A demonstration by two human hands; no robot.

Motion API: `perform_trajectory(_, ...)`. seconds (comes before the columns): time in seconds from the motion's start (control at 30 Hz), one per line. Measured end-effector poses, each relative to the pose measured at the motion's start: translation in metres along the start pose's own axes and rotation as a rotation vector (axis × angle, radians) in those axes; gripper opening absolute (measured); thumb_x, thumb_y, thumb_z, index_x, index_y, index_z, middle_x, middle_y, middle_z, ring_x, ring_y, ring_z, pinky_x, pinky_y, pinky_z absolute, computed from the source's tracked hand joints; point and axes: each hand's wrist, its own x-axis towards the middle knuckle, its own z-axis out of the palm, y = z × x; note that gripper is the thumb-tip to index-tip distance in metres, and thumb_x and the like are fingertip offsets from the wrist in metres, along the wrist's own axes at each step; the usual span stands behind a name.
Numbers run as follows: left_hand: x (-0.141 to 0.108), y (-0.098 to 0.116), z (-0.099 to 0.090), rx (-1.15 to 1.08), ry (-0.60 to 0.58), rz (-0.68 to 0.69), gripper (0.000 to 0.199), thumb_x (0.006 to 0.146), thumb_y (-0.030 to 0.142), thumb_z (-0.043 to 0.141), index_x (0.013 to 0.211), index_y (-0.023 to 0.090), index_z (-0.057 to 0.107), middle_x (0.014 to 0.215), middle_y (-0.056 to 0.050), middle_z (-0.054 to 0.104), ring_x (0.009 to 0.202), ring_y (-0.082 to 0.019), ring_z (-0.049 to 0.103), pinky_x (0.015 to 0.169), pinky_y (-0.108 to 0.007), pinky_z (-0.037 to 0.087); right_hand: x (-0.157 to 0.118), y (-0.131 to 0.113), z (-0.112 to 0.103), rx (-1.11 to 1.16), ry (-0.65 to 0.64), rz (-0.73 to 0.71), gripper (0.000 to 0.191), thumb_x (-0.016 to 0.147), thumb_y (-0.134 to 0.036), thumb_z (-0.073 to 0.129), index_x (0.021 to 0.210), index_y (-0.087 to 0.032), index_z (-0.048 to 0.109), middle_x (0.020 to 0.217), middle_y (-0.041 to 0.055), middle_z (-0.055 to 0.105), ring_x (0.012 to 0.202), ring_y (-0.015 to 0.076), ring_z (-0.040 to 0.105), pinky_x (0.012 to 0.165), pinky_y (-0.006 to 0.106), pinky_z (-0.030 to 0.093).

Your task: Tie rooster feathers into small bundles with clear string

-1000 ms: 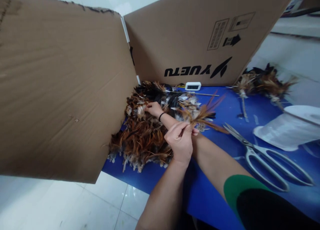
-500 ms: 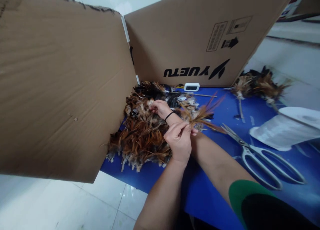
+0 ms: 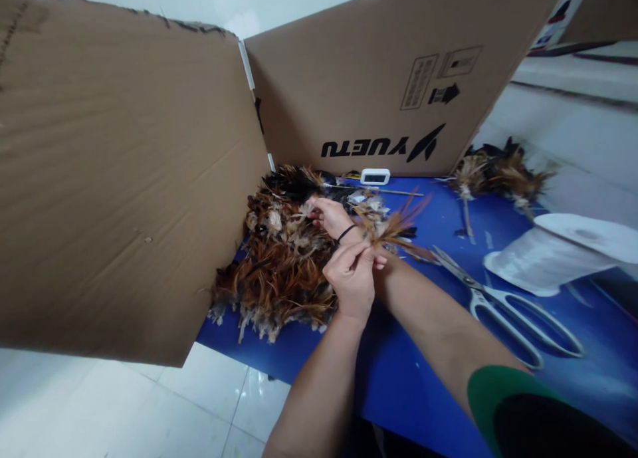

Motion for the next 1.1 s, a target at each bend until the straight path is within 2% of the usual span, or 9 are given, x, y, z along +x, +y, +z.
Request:
perform_trajectory(0.13, 0.001, -0.003, 0.001, -0.058, 0.015, -0.053, 0.017, 0.077, 0.03, 0.066, 0.072, 0.014, 0.069, 0.062, 0.0, 0.063, 0.046, -0.01, 0.058, 0.047, -0.024, 0.053, -0.005, -0.014, -0.013, -0.024, 0.007, -0.03, 0.018, 0.076, -0.038, 0.06, 0.083, -0.021, 0.064, 0.093, 0.005, 0.068, 0.071, 0.0143, 0.063, 0.05, 0.022, 0.046)
perform_trajectory(0.33, 0.007, -0.015, 0.001, -0.197, 0.085, -0.269, 0.022, 0.073, 0.034, 0.071, 0.073, 0.012, 0.068, 0.057, 0.001, 0.061, 0.047, -0.01, 0.058, 0.05, -0.024, 0.051, -0.027, -0.043, -0.035, -0.065, 0.054, -0.1, 0.02, 0.071, -0.037, 0.065, 0.075, -0.019, 0.06, 0.066, 0.0001, 0.06, 0.058, 0.0112, 0.055, 0.052, 0.023, 0.044)
perform_trajectory(0.47, 0.013, -0.019, 0.001, -0.266, 0.14, -0.372, 0.028, 0.068, 0.036, 0.074, 0.076, 0.009, 0.068, 0.059, -0.001, 0.064, 0.049, -0.01, 0.058, 0.048, -0.022, 0.048, -0.057, -0.054, -0.053, -0.027, 0.098, -0.133, 0.026, 0.06, -0.035, 0.075, 0.074, -0.017, 0.062, 0.061, -0.0023, 0.059, 0.053, 0.0089, 0.051, 0.048, 0.022, 0.04)
perform_trajectory(0.6, 0.015, -0.023, 0.001, -0.302, 0.134, -0.419, 0.031, 0.064, 0.035, 0.076, 0.076, 0.009, 0.067, 0.066, -0.002, 0.066, 0.05, -0.009, 0.057, 0.047, -0.02, 0.046, -0.097, -0.062, -0.067, -0.07, 0.152, -0.181, 0.027, 0.054, -0.034, 0.079, 0.067, -0.016, 0.063, 0.055, -0.0032, 0.058, 0.049, 0.0076, 0.048, 0.046, 0.021, 0.038)
perform_trajectory(0.73, 0.013, -0.028, 0.0, -0.297, 0.045, -0.471, 0.036, 0.062, 0.039, 0.078, 0.079, 0.009, 0.067, 0.065, -0.002, 0.065, 0.05, -0.008, 0.056, 0.048, -0.02, 0.045, -0.131, -0.067, -0.077, -0.125, 0.219, -0.277, 0.026, 0.055, -0.033, 0.078, 0.068, -0.016, 0.065, 0.057, -0.0026, 0.06, 0.049, 0.0081, 0.049, 0.045, 0.022, 0.039)
perform_trajectory(0.83, 0.01, -0.03, 0.001, -0.297, -0.08, -0.531, 0.038, 0.057, 0.042, 0.08, 0.072, 0.01, 0.066, 0.062, -0.001, 0.065, 0.049, -0.008, 0.055, 0.047, -0.019, 0.044, -0.151, -0.069, -0.084, -0.149, 0.271, -0.326, 0.028, 0.057, -0.034, 0.077, 0.073, -0.016, 0.065, 0.059, -0.0012, 0.062, 0.053, 0.0109, 0.055, 0.044, 0.022, 0.041)
perform_trajectory(0.97, 0.004, -0.031, 0.005, -0.291, -0.233, -0.557, 0.037, 0.056, 0.043, 0.08, 0.069, 0.012, 0.067, 0.061, -0.001, 0.065, 0.047, -0.007, 0.053, 0.047, -0.019, 0.043, -0.173, -0.069, -0.096, -0.191, 0.347, -0.39, 0.026, 0.062, -0.035, 0.074, 0.076, -0.015, 0.065, 0.062, 0.0002, 0.063, 0.057, 0.013, 0.059, 0.043, 0.021, 0.043)
perform_trajectory(1.1, -0.003, -0.032, 0.009, -0.243, -0.305, -0.553, 0.034, 0.057, 0.041, 0.08, 0.069, 0.011, 0.068, 0.057, -0.001, 0.063, 0.045, -0.007, 0.053, 0.047, -0.02, 0.043, -0.188, -0.062, -0.104, -0.258, 0.404, -0.4, 0.024, 0.065, -0.035, 0.072, 0.077, -0.016, 0.065, 0.064, 0.0012, 0.065, 0.057, 0.014, 0.06, 0.043, 0.022, 0.044)
